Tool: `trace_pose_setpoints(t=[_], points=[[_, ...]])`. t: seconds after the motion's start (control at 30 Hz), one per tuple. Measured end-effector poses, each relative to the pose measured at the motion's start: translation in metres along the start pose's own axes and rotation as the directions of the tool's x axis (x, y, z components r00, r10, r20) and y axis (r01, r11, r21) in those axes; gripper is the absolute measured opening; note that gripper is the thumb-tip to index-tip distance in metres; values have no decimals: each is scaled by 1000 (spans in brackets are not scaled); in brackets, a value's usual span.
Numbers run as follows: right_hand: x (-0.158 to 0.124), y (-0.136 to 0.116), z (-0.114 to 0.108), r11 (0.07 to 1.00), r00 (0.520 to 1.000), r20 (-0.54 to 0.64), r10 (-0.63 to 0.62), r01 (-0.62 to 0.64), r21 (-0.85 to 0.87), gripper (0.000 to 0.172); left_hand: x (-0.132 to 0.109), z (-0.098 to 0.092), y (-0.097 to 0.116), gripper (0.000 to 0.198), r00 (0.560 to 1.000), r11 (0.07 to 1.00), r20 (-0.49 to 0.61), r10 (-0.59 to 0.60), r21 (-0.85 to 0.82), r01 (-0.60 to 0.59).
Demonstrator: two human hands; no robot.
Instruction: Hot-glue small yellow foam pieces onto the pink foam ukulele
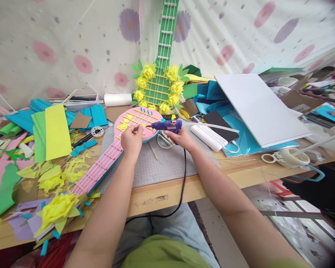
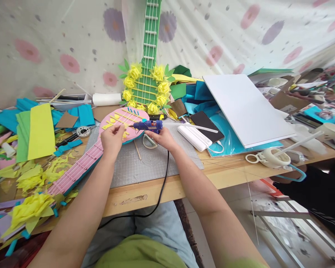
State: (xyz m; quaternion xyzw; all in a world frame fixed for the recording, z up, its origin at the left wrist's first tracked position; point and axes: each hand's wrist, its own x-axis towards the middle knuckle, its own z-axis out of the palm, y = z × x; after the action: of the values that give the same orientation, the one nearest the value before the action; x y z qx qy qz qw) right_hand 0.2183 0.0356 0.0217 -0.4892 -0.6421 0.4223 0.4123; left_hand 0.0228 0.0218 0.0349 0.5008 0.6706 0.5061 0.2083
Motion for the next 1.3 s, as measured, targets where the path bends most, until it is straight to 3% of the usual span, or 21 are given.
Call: trace_pose_setpoints(t=[0.17, 0.3, 0.37, 0.67, 0.8, 0.9, 1.0, 1.07, 1.13, 1.2, 1.3], points=[[6, 5, -15, 995, 983, -179, 43, -58, -79, 46, 8, 3, -6, 30, 999, 970, -22, -27, -244, 20], [16, 19, -28, 974, 901, -427, 78, -159, -158, 43, 12, 1, 2, 22, 989, 893, -82, -121, -444, 73], [19, 26, -31, 946, 873, -480, 89, -224, -233, 44, 13, -2, 7, 18, 983, 838, -90, -159, -539, 86], [25, 31, -26, 768, 889, -434, 148, -380, -516, 47, 19, -11, 23, 23, 959, 680, 135, -250, -680, 273], [20, 27, -28, 701, 918, -384, 96, -337, -628, 55, 21, -10, 30, 27, 942, 658, 176, -285, -678, 326], [10, 16, -34, 528, 937, -350, 13, -304, -793, 63, 21, -10, 33, 24, 945, 691, 174, -277, -648, 322], [-3, -2, -37, 388, 942, -327, 75, -330, -861, 62, 20, -12, 34, 22, 952, 720, 179, -249, -624, 306], [-8, -14, -34, 400, 940, -268, 212, -333, -854, 53, 18, -12, 34, 22, 952, 720, 193, -236, -623, 305], [-10, -23, -27, 480, 951, -159, 266, -274, -833, 39, 17, -13, 33, 24, 950, 711, 207, -235, -629, 313], [-7, -29, -14, 628, 983, -88, 163, -172, -759, 29, 15, -13, 33, 24, 944, 696, 219, -246, -638, 329], [1, -37, 10, 888, 997, -48, -66, 37, -457, 21, 12, -12, 35, 21, 936, 667, 246, -252, -656, 352]])
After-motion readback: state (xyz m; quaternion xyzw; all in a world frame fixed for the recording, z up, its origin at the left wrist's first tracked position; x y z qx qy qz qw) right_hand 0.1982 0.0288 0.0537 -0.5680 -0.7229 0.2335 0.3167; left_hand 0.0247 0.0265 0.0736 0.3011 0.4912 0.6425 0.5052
